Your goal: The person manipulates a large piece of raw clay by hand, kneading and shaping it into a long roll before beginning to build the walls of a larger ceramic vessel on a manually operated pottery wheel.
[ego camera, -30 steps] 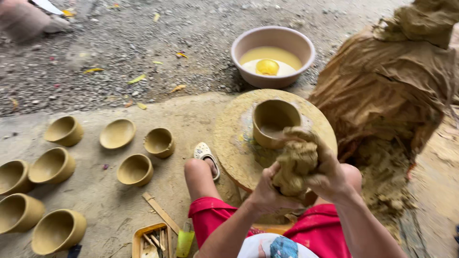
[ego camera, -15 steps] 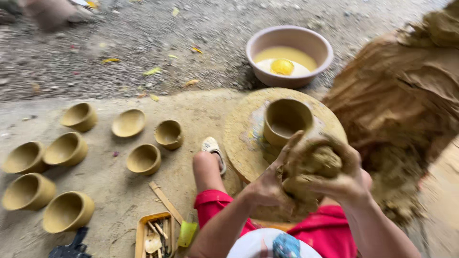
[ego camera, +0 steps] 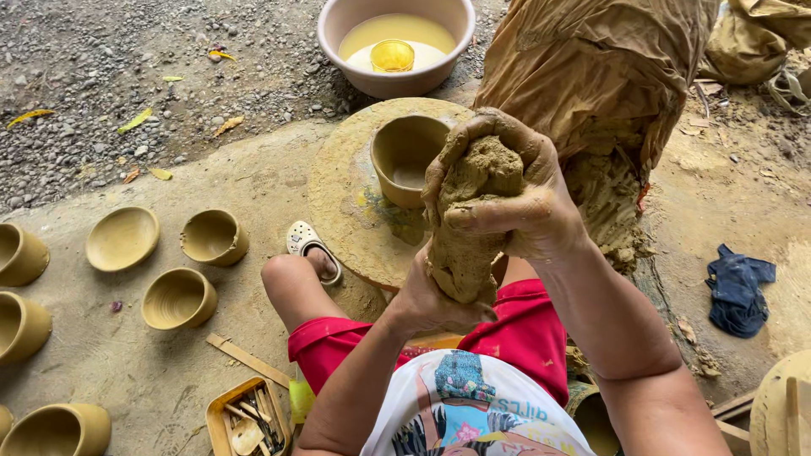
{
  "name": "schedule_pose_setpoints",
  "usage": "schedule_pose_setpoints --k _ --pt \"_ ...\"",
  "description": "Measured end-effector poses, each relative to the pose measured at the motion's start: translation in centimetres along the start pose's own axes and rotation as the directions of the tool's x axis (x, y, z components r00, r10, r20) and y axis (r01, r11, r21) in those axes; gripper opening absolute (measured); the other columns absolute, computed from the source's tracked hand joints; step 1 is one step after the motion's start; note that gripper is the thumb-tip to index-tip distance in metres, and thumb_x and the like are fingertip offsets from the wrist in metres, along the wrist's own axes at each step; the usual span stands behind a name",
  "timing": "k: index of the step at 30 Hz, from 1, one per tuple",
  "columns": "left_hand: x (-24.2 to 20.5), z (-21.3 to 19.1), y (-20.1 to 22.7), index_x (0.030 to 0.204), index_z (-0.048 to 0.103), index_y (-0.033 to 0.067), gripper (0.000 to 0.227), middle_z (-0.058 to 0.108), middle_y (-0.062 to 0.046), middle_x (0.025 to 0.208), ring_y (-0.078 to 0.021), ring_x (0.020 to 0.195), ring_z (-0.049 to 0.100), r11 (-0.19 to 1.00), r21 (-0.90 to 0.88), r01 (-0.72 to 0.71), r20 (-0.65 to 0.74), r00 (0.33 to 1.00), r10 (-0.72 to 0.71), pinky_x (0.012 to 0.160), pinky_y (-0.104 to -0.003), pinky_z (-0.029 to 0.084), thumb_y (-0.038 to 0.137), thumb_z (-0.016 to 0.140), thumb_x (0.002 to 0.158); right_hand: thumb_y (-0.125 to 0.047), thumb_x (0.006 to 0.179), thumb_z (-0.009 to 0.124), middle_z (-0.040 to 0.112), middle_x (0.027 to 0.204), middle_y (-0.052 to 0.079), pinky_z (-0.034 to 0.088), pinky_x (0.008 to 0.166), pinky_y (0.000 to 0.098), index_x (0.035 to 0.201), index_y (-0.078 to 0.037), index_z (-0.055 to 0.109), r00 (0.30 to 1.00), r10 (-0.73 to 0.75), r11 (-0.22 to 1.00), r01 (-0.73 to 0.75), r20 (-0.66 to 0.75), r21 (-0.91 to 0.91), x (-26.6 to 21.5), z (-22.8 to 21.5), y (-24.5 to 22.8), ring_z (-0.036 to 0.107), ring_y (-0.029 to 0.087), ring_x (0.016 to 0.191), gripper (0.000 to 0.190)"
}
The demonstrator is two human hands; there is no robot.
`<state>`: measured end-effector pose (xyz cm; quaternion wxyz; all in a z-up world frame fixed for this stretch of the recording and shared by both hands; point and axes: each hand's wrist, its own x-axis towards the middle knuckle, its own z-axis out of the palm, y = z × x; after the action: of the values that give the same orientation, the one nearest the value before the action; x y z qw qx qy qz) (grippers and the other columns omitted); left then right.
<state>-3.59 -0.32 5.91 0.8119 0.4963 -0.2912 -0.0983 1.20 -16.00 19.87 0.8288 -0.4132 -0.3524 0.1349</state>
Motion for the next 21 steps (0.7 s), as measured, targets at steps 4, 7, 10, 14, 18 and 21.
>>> schedule_pose_setpoints --k 4,7,10,14,18,21 --pt "-0.2 -0.3 0.0 0.134 0.049 0.0049 0.082 0.07 -0.002 0.102 -0.0101 0.09 0.068 0.993 -0.014 0.12 -0.002 0.993 -0.12 0.081 -0.029 0.059 -0.005 0.086 0.062 0.012 0.076 0.08 0.073 0.103 0.021 0.064 0.09 0.0444 0.124 0.0 0.06 0.999 0.027 0.999 -0.027 -0.021 0.024 -0.1 0.1 -1.1 0.074 0.027 0.092 0.053" --pt "-0.7 -1.4 -1.3 0.128 0.057 -0.0035 0.066 0.072 -0.008 0.094 -0.0146 0.082 0.069 0.985 -0.038 0.169 0.188 0.969 -0.159 0.077 -0.032 0.059 -0.01 0.087 0.07 0.011 0.076 0.08 0.073 0.102 0.02 0.064 0.086 0.0427 0.124 0.001 0.062 0.999 -0.025 0.999 0.026 -0.029 0.02 0.1 -0.2 -1.5 0.075 0.026 0.093 0.053" --pt "-1.6 -1.3 -3.2 0.118 0.058 -0.0139 0.055 0.066 -0.013 0.087 -0.0184 0.073 0.064 0.965 -0.092 0.246 0.107 0.966 -0.236 0.066 -0.035 0.053 -0.013 0.09 0.074 0.01 0.079 0.081 0.073 0.104 0.02 0.064 0.089 0.0425 0.121 0.003 0.061 0.999 -0.053 0.999 0.053 -0.011 -0.005 -0.3 -0.9 -1.3 0.075 0.028 0.095 0.047" --pt "-1.0 0.2 -3.2 0.141 0.054 0.0018 0.079 0.069 -0.008 0.102 -0.015 0.084 0.065 0.972 -0.191 0.137 -0.006 0.99 -0.14 0.069 -0.031 0.055 -0.004 0.087 0.069 0.011 0.084 0.079 0.073 0.104 0.021 0.064 0.088 0.0445 0.121 0.005 0.061 0.994 -0.114 0.993 0.113 0.008 0.035 -0.2 -2.5 -1.4 0.075 0.029 0.094 0.042" --pt "-1.1 0.0 -2.3 0.144 0.046 0.0211 0.104 0.071 -0.001 0.119 -0.0129 0.103 0.068 0.982 -0.153 0.107 0.042 0.994 -0.101 0.086 -0.028 0.058 0.004 0.099 0.056 0.005 0.085 0.076 0.073 0.111 0.024 0.064 0.089 0.0436 0.127 0.009 0.059 0.982 -0.176 0.978 0.168 0.063 0.121 -0.5 -3.2 -2.1 0.075 0.03 0.099 0.045" --pt "-1.7 0.4 -4.6 0.145 0.055 0.0029 0.084 0.073 -0.012 0.125 -0.0201 0.115 0.069 0.932 0.363 0.017 -0.104 0.994 0.022 0.104 -0.035 0.057 0.007 0.095 0.071 0.002 0.075 0.081 0.064 0.135 0.024 0.065 0.092 0.0399 0.139 0.0 0.051 0.978 -0.201 0.98 0.201 0.053 0.012 0.4 -4.1 -3.6 0.07 0.03 0.117 0.071"
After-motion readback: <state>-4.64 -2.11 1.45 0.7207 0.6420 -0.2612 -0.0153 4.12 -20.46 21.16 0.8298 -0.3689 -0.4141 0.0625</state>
